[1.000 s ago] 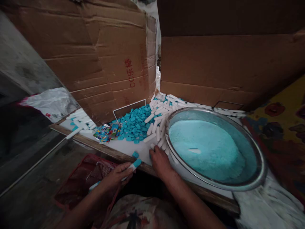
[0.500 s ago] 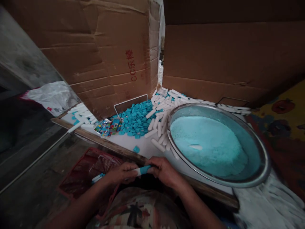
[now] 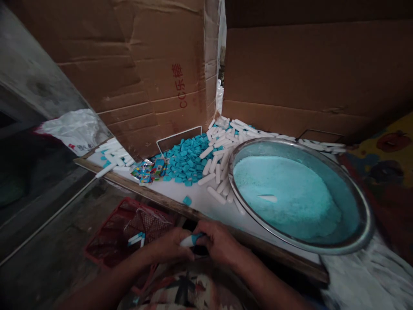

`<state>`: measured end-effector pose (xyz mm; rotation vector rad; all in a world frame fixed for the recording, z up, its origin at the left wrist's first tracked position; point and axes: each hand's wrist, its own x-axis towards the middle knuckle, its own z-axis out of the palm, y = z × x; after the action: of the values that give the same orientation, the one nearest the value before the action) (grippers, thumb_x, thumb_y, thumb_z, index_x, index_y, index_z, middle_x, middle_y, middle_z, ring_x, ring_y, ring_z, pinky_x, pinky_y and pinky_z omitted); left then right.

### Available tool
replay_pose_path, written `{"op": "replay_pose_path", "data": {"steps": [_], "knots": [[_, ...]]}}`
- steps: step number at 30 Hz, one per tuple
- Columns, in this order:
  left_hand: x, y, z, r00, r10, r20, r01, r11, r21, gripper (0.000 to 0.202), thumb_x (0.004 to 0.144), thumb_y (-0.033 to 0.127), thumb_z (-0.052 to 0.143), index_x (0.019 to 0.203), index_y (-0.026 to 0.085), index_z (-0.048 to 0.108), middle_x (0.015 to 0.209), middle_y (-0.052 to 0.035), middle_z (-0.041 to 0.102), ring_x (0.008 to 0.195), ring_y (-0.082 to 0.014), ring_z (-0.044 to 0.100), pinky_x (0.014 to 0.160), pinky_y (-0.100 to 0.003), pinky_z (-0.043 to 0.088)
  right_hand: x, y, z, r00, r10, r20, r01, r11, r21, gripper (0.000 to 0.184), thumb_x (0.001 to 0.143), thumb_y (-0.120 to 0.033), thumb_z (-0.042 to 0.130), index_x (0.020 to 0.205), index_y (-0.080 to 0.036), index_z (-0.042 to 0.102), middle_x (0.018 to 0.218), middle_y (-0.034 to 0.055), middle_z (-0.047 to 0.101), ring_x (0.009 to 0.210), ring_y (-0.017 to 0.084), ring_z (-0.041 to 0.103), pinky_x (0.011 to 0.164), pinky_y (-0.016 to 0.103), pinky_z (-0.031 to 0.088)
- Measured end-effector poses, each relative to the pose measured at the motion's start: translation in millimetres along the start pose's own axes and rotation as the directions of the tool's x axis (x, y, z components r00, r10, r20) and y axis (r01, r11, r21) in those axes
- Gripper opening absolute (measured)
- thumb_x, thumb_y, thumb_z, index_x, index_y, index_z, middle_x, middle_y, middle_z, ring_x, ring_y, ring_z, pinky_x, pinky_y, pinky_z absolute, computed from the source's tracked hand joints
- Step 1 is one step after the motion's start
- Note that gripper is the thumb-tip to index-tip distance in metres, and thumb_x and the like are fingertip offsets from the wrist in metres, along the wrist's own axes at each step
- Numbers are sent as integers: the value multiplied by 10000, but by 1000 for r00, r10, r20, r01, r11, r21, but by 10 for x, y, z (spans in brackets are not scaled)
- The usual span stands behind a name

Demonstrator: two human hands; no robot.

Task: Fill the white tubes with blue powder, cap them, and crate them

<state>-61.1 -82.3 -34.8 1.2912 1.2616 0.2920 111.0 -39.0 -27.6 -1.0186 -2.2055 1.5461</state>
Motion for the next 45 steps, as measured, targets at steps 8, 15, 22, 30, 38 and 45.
{"op": "replay_pose_path", "data": {"steps": [8, 15, 22, 30, 38, 45], "knots": [[-690, -580, -572, 971, -150, -186, 211, 906, 367, 167, 653, 282, 580, 765, 178, 647, 685, 29, 606, 659, -159, 533, 553, -193, 371, 128, 73, 26, 993, -40, -112, 46, 997, 54, 432, 745, -259, 507, 1170, -198, 551, 1155, 86, 591, 1077, 246, 508, 936, 403, 364], [-336, -168, -1053, 863, 182, -471, 34, 910, 414, 320, 738, 355, 526, 979, 172, 632, 998, -72, 652, 917, -223, 575, 822, -303, 434, 134, 259, -119, 955, 82, -284, -79, 997, 24, 445, 730, -352, 487, 1102, -142, 611, 1052, 117, 643, 966, 263, 575, 864, 409, 429], [960, 523, -597, 878, 475, -65, -257, 581, 772, 335, 742, 103, 522, 1064, 173, 579, 1076, -84, 577, 995, -212, 526, 859, -298, 419, -23, 423, -207, 877, 83, -472, -151, 982, -109, 327, 739, -323, 472, 942, -162, 671, 968, 115, 675, 878, 266, 612, 821, 413, 459], [1174, 425, -536, 880, 475, 21, -302, 524, 796, 279, 710, 33, 483, 938, 144, 600, 974, -105, 576, 977, -240, 511, 852, -339, 415, 22, 396, -312, 827, 173, -534, -362, 892, -272, 328, 778, -242, 449, 1038, -124, 611, 985, 140, 658, 914, 268, 605, 822, 380, 452], [798, 347, -574, 863, 501, -62, -343, 672, 657, 284, 777, 133, 457, 1002, 141, 631, 906, -73, 658, 862, -199, 599, 772, -286, 470, 247, 277, -302, 860, 43, -509, -168, 965, -202, 297, 784, -182, 472, 1046, -135, 605, 1042, 132, 640, 970, 235, 574, 853, 354, 422], [641, 328, -301, 626, 761, -171, -431, 520, 737, 343, 800, 176, 440, 1115, 182, 577, 1064, -121, 629, 998, -237, 565, 881, -389, 455, 169, -7, -330, 855, 57, -516, -53, 998, 22, 280, 847, -270, 400, 790, -161, 652, 614, 15, 629, 593, 141, 558, 572, 237, 412]]}}
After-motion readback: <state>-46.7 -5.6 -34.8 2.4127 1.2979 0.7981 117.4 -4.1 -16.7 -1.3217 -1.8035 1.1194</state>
